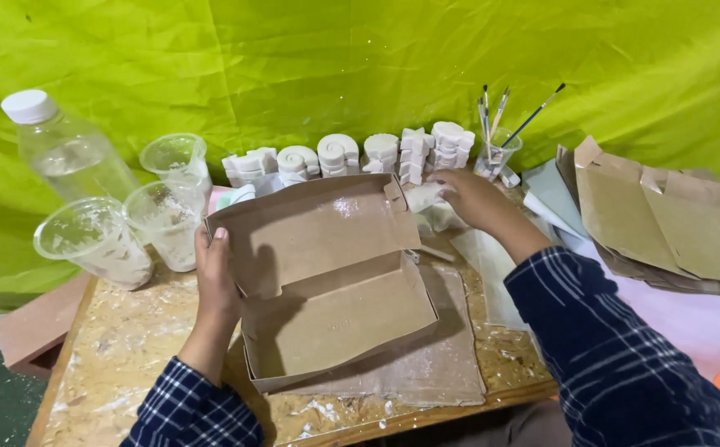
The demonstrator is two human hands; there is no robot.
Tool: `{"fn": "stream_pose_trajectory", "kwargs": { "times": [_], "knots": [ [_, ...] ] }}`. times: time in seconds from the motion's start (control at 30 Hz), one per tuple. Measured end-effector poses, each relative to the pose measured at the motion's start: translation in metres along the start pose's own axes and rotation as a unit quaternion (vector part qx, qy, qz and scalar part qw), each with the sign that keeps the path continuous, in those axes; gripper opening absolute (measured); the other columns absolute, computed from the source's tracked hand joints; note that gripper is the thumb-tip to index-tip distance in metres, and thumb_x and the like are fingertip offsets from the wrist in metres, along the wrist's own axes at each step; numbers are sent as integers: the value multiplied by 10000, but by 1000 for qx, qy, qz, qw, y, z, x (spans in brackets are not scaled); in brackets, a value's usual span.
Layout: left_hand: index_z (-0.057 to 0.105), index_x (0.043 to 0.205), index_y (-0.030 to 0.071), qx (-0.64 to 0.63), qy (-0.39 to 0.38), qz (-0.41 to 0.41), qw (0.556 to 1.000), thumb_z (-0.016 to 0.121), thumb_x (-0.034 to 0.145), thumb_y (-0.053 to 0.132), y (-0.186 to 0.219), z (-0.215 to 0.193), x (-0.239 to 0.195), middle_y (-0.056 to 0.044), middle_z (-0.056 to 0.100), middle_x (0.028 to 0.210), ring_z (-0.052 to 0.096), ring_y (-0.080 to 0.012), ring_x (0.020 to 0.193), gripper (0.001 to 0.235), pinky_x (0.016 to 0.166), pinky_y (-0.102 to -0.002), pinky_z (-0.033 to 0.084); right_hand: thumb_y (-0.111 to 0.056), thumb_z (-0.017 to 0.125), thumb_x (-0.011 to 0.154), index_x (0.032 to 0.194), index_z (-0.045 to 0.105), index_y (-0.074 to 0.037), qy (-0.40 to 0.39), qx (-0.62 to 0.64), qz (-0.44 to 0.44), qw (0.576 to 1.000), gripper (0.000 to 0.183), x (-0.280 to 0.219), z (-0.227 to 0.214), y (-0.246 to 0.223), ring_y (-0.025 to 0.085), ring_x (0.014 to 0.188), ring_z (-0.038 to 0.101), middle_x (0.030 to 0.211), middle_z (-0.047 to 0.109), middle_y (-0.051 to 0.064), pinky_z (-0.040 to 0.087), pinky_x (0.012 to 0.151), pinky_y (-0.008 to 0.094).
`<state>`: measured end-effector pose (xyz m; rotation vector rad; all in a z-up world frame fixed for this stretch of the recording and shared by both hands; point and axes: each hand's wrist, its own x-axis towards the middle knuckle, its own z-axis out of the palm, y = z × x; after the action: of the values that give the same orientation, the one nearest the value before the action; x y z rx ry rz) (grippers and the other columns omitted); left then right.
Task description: The person assembles a flat cardboard box by folding and tucking its flaps into place. They then place several individually wrapped white candles into the box and close the lid. The completed box is set aside on the table.
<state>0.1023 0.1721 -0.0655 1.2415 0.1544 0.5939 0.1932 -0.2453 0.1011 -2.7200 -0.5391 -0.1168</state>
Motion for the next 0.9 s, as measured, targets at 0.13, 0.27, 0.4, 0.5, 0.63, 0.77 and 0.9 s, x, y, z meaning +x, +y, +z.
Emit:
{"fn": "stream_pose_trajectory", "kwargs": {
  "times": [0.13,0.27,0.4,0.5,0.63,0.77,0.9],
  "knots": [
    [460,1366,128,-7,11,4,1000,520,1010,406,3,1,-3,-185,615,1239,610,-287,1127,456,995,-479,505,-315,535,1044,1431,591,-163,-60,-52,16,997,419,56,47,28,371,1321,586,1364,654,208,411,1134,507],
    [487,1329,135,-15,4,9,1000,513,985,383,51,32,-24,-138,660,1185,625,-218,1074,425,954,-418,534,-594,584,912,1403,575,19,-104,-15,124,987,785,101,80,71,421,1326,572,1398,613,294,431,1114,520],
    [477,1347,133,-3,-4,9,1000,517,969,359,76,48,-38,-108,619,1226,566,-188,1124,443,1019,-413,480,-683,688,785,1429,594,-34,-143,-30,123,981,919,119,86,88,392,1381,525,1466,588,225,426,1132,489],
    [485,1331,128,9,-8,16,1000,516,976,346,72,43,-39,-101,605,1234,540,-179,1139,418,1031,-398,461,-656,750,759,1431,604,-17,-143,-44,121,981,939,120,89,95,371,1412,504,1505,568,192,391,1151,488],
    [483,1346,143,19,-13,30,999,524,964,353,98,60,-54,-70,576,1252,508,-164,1174,437,1075,-383,431,-635,818,721,1381,655,-42,-125,-49,123,983,902,112,84,90,361,1372,548,1428,636,191,428,1120,458],
    [482,1350,135,19,-21,45,999,525,970,338,82,52,-46,-82,570,1247,505,-175,1177,433,1076,-385,424,-571,876,691,1407,634,-105,-83,-59,125,987,888,109,81,93,405,1329,564,1419,548,268,498,1057,443],
    [476,1353,122,20,-27,47,998,513,984,314,80,48,-42,-95,572,1243,517,-189,1175,417,1062,-388,434,-450,865,762,1372,648,-90,-73,-4,112,991,741,77,57,71,441,1345,542,1394,530,333,473,1084,455]
  ]
}}
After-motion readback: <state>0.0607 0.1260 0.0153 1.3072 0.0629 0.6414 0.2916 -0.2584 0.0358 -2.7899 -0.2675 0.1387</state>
